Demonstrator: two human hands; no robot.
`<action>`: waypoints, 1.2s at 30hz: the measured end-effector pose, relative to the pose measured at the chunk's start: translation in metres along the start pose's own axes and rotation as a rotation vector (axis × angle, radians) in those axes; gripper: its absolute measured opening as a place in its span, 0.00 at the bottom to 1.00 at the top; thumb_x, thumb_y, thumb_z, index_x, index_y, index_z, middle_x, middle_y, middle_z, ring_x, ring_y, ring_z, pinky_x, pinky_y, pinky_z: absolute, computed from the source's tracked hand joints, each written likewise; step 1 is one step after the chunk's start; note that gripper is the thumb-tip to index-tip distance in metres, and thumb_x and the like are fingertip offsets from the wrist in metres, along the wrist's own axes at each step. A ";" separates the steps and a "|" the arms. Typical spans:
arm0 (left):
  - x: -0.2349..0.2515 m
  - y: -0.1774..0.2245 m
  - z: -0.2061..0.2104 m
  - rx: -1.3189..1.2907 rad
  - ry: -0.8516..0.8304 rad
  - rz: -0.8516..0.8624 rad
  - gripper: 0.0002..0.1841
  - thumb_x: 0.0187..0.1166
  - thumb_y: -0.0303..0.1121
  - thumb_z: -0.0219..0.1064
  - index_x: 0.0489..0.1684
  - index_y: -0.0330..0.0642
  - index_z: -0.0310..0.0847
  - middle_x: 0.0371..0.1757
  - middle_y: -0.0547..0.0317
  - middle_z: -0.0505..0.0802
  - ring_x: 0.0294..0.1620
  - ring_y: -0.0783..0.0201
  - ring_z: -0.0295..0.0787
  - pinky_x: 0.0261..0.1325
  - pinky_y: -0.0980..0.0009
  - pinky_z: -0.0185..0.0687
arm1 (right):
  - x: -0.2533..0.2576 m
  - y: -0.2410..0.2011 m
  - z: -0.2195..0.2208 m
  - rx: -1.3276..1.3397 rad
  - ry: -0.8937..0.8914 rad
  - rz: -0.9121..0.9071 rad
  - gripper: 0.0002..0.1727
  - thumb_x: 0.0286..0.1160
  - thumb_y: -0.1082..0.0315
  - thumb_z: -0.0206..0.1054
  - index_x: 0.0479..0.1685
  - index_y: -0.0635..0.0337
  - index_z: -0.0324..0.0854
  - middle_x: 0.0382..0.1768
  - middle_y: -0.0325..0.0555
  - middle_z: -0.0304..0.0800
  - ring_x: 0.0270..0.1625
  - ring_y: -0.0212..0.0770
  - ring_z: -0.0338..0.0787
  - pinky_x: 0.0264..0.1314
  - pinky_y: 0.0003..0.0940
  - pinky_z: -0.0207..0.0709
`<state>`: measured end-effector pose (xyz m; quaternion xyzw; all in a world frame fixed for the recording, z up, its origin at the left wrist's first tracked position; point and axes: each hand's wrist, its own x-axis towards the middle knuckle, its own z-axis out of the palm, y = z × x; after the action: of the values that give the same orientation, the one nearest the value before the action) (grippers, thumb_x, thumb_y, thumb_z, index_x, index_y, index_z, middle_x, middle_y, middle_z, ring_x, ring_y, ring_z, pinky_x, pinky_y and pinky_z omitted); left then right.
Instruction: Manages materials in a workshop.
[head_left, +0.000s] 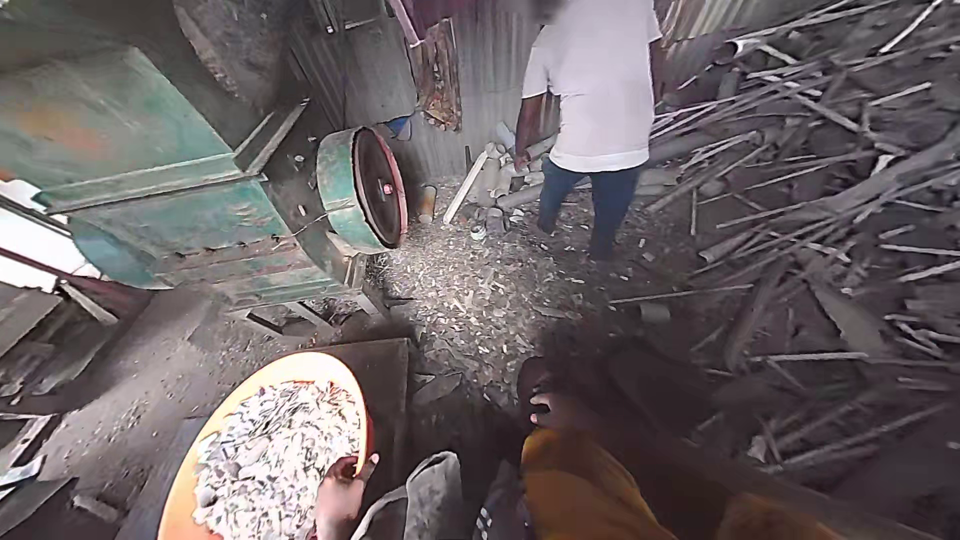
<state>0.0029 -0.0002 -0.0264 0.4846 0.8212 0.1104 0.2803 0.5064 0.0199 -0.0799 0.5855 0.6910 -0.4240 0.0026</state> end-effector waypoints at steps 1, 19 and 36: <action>0.000 -0.001 0.001 -0.009 0.002 0.007 0.27 0.64 0.55 0.83 0.52 0.44 0.92 0.46 0.46 0.97 0.53 0.44 0.94 0.62 0.34 0.82 | -0.004 -0.007 -0.005 0.005 -0.024 0.021 0.33 0.77 0.40 0.65 0.73 0.54 0.85 0.78 0.51 0.81 0.83 0.50 0.76 0.89 0.54 0.61; 0.003 -0.009 0.005 -0.040 0.006 0.040 0.26 0.65 0.52 0.83 0.53 0.41 0.92 0.45 0.42 0.96 0.51 0.42 0.93 0.61 0.34 0.82 | -0.007 -0.005 -0.006 0.010 0.006 0.034 0.33 0.78 0.40 0.65 0.72 0.55 0.85 0.80 0.49 0.79 0.85 0.48 0.73 0.91 0.52 0.59; -0.005 0.003 0.000 -0.034 -0.011 0.045 0.29 0.67 0.52 0.81 0.57 0.36 0.90 0.50 0.38 0.95 0.56 0.39 0.92 0.65 0.34 0.80 | -0.013 -0.013 -0.017 0.020 -0.048 0.041 0.32 0.81 0.42 0.63 0.76 0.55 0.82 0.82 0.53 0.76 0.88 0.52 0.69 0.93 0.58 0.49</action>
<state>0.0063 -0.0028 -0.0234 0.4989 0.8064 0.1282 0.2905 0.5081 0.0200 -0.0550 0.5894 0.6742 -0.4445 0.0221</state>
